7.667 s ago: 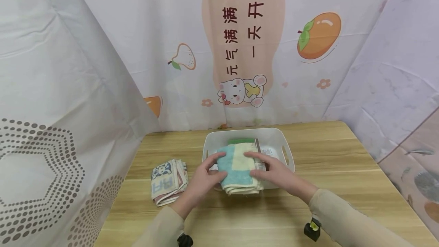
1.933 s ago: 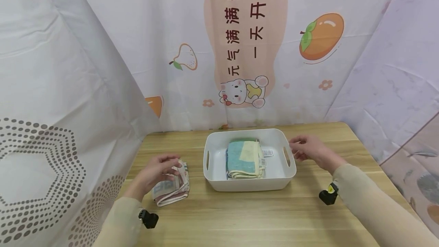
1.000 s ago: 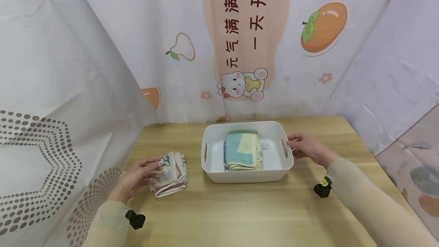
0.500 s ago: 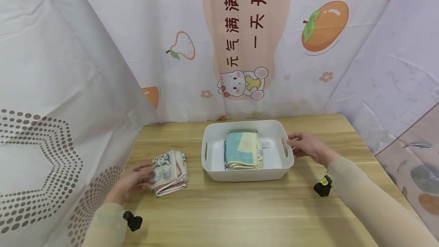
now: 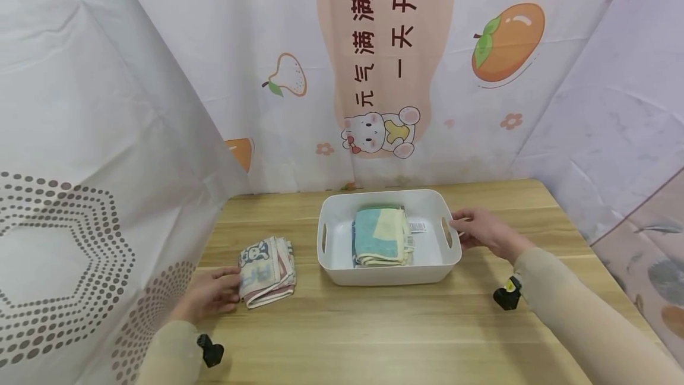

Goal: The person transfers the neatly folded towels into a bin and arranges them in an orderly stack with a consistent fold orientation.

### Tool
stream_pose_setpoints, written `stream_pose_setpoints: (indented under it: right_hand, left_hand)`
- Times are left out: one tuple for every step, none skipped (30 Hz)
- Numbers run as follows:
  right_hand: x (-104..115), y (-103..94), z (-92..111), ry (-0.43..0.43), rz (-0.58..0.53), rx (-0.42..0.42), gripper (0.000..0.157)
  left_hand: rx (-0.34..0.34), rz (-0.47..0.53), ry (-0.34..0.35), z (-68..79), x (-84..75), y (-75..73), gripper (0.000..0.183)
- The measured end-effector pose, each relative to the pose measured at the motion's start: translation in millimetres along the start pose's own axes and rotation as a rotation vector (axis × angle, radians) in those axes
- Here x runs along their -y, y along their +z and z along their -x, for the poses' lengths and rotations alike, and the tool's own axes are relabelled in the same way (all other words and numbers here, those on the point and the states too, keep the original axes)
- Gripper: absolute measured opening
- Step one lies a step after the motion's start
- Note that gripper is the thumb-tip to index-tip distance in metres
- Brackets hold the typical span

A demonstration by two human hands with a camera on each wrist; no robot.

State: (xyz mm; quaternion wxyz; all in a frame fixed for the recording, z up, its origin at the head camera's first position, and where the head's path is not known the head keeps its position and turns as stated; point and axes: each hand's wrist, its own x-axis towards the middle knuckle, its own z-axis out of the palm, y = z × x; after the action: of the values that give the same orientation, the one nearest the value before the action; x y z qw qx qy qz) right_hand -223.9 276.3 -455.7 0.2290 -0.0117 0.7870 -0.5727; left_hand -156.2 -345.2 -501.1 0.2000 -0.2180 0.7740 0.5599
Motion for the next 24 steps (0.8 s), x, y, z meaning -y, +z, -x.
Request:
stream_pose_setpoints:
  right_hand:
    - [0.2,-0.1,-0.2,0.003,0.001,-0.001,0.05]
    - [0.2,-0.1,-0.4,0.005,0.003,-0.001,0.05]
    - [0.3,0.0,-0.6,0.009,0.002,-0.004,0.05]
    - [0.3,-0.1,-0.9,0.008,0.005,-0.003,0.05]
    - [0.3,-0.1,-1.1,0.009,0.006,-0.002,0.051]
    - [0.3,-0.1,-1.2,0.008,0.006,-0.001,0.051]
    - [0.2,-0.1,-1.3,0.01,0.004,-0.002,0.05]
    - [0.1,0.0,-1.2,0.009,0.004,-0.002,0.05]
    - [-0.2,-0.1,-0.9,0.007,0.007,-0.001,0.051]
    - [0.2,-0.8,-0.5,0.007,0.007,-0.001,0.05]
    - [0.3,-1.4,-0.1,0.006,0.005,-0.004,0.05]
    - [0.4,-1.7,0.2,0.005,0.003,-0.005,0.05]
    - [0.4,-1.9,0.6,0.002,0.002,-0.006,0.05]
    - [0.0,-1.8,0.8,0.0,0.0,-0.007,0.049]
    - [-0.7,-1.5,1.0,-0.001,-0.001,-0.007,0.049]
    - [-1.4,-0.8,1.1,0.0,-0.006,-0.009,0.048]
    - [-2.4,-0.1,1.3,-0.001,-0.007,-0.009,0.048]
    - [-3.2,0.7,1.7,-0.002,-0.007,-0.009,0.048]
    - [-4.1,1.3,1.9,-0.001,-0.004,-0.009,0.048]
    - [-4.6,1.9,2.3,0.0,-0.003,-0.01,0.048]
    - [-4.8,2.4,2.6,0.0,-0.001,-0.011,0.048]
    - [-4.7,2.6,2.7,0.0,-0.002,-0.014,0.048]
    - [-4.2,2.6,2.7,-0.002,-0.002,-0.015,0.048]
    - [-3.4,2.5,2.7,-0.004,-0.002,-0.016,0.049]
  left_hand:
    - [0.007,-0.011,-0.003,-0.2,0.7,-0.2,0.06]
    - [0.007,-0.016,-0.007,-0.3,1.4,-0.3,0.06]
    - [0.012,-0.021,-0.007,-0.5,1.9,-0.6,0.06]
    - [0.008,-0.019,-0.01,-0.3,2.1,-0.3,0.059]
    - [0.01,-0.019,-0.01,0.1,2.1,-0.1,0.059]
    - [0.011,-0.017,-0.008,0.1,2.3,0.1,0.059]
    - [0.011,-0.023,-0.003,0.6,2.3,0.7,0.058]
    - [0.001,-0.016,-0.005,0.8,2.2,1.6,0.057]
    - [0.003,-0.016,-0.002,1.2,2.1,2.4,0.058]
    - [-0.001,-0.011,0.002,0.8,1.2,3.7,0.057]
    - [0.003,-0.013,0.009,1.0,0.4,4.9,0.058]
    - [0.008,-0.016,0.019,0.6,0.0,5.9,0.059]
    - [0.011,-0.019,0.026,1.0,-0.8,7.1,0.06]
    - [0.009,-0.018,0.031,1.0,-1.0,8.2,0.06]
    - [0.012,-0.021,0.037,0.9,-0.9,8.9,0.061]
    - [0.013,-0.021,0.043,0.6,-0.4,9.3,0.062]
    - [0.022,-0.023,0.049,1.1,0.1,9.6,0.062]
    - [0.027,-0.018,0.053,0.9,0.9,10.0,0.062]
    - [0.03,-0.013,0.056,1.2,1.3,10.3,0.062]
    - [0.036,-0.007,0.06,1.6,1.7,10.6,0.062]
    - [0.044,0.001,0.065,2.0,1.7,10.9,0.062]
    - [0.053,0.005,0.072,2.3,1.6,11.1,0.062]
    - [0.057,0.012,0.079,2.4,1.2,11.2,0.062]
    - [0.06,0.017,0.086,2.4,0.3,11.5,0.062]
